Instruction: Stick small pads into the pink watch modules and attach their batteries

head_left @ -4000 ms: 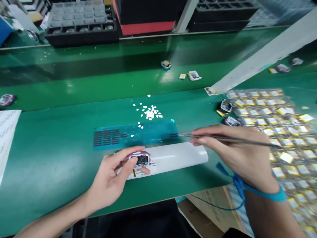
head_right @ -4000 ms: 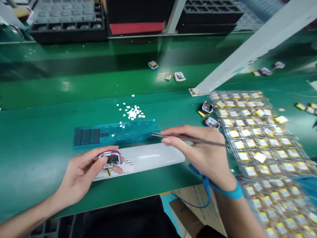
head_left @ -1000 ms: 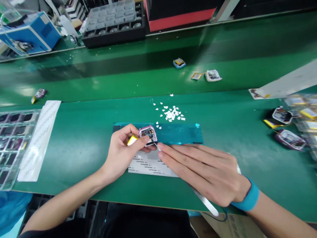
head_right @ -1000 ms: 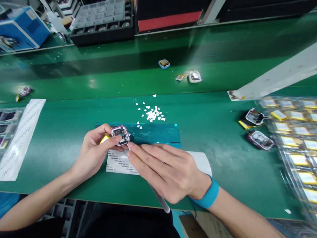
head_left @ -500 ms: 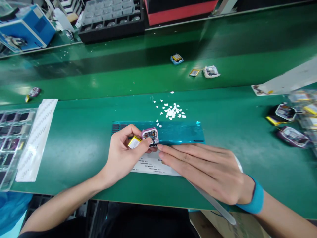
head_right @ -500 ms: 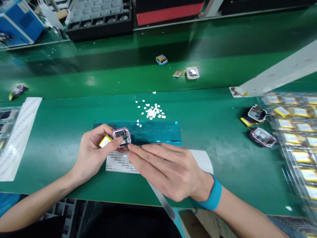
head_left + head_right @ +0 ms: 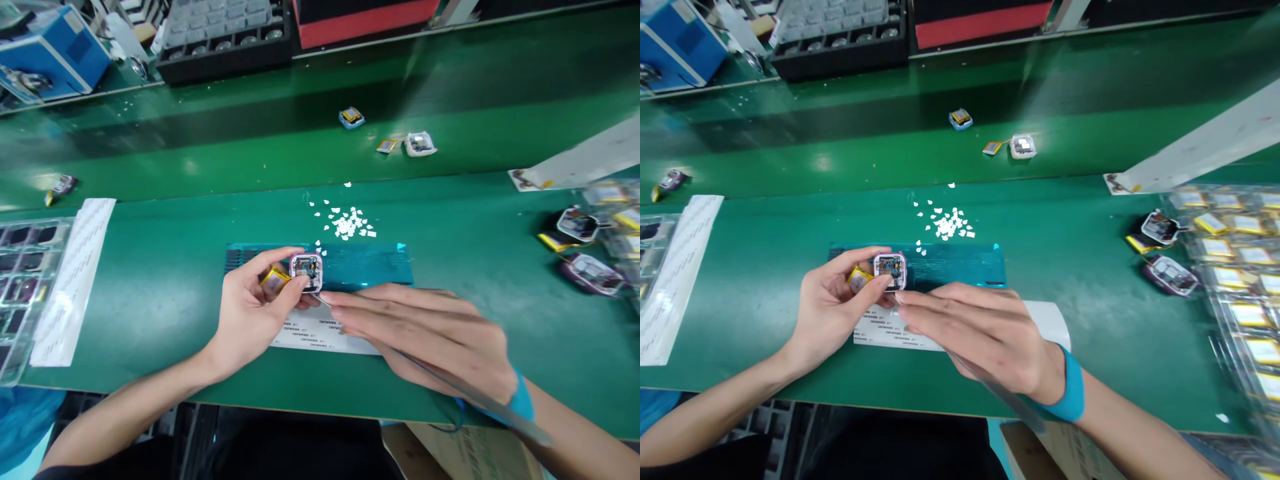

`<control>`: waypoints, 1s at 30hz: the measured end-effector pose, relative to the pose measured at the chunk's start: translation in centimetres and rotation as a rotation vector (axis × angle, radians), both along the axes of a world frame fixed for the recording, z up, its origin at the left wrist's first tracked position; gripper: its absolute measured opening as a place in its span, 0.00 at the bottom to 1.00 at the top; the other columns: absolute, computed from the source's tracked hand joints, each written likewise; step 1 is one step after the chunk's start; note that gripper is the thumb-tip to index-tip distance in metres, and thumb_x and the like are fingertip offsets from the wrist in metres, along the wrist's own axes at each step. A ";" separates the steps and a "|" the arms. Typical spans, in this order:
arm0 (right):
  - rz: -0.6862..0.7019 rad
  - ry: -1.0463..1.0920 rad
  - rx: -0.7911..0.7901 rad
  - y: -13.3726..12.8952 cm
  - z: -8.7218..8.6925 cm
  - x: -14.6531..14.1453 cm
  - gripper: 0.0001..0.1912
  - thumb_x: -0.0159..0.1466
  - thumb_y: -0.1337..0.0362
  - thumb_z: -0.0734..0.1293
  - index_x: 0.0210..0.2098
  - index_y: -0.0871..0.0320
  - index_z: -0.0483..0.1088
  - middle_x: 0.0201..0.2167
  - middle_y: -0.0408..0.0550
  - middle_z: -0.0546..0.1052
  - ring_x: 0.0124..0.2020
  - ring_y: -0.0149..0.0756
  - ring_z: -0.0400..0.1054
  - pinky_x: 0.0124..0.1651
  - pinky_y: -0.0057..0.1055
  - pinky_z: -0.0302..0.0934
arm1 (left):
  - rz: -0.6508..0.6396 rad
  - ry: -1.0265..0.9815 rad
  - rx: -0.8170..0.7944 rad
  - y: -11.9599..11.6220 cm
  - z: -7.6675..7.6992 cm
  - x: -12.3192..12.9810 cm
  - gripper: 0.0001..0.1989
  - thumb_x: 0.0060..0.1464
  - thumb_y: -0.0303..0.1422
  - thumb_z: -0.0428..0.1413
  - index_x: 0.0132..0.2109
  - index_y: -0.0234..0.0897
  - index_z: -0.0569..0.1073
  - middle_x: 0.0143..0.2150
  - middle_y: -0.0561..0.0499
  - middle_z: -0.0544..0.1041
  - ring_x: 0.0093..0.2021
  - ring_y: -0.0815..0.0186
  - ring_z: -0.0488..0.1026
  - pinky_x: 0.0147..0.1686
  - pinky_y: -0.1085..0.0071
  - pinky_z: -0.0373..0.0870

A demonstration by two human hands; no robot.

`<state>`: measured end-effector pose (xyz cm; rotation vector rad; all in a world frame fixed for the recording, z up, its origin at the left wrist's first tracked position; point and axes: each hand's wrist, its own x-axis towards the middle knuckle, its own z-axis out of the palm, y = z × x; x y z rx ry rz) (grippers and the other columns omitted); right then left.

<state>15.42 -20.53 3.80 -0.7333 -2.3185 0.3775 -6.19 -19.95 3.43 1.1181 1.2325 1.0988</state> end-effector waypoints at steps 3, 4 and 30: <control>-0.018 0.055 -0.040 0.0 -0.1 0.1 0.17 0.69 0.78 0.66 0.54 0.59 0.72 0.50 0.49 0.83 0.50 0.31 0.78 0.52 0.28 0.75 | -0.011 -0.028 0.001 -0.1 0.2 0.0 0.12 0.55 0.25 0.63 0.47 0.32 0.78 0.30 0.55 0.81 0.25 0.67 0.82 0.28 0.76 0.83; -0.015 0.049 -0.039 0.0 -0.3 0.1 0.17 0.69 0.78 0.66 0.55 0.58 0.72 0.51 0.48 0.82 0.50 0.32 0.78 0.52 0.29 0.75 | -0.013 -0.034 0.001 -0.2 0.3 0.0 0.11 0.55 0.25 0.63 0.47 0.32 0.78 0.29 0.55 0.81 0.25 0.67 0.82 0.28 0.76 0.84; -0.015 -0.035 0.275 0.8 -1.0 0.7 0.23 0.66 0.80 0.68 0.60 0.63 0.70 0.52 0.55 0.81 0.50 0.40 0.78 0.49 0.36 0.77 | 0.262 0.218 0.198 8.6 -3.9 -6.8 0.22 0.49 0.28 0.66 0.52 0.31 0.74 0.30 0.53 0.81 0.27 0.65 0.82 0.30 0.72 0.81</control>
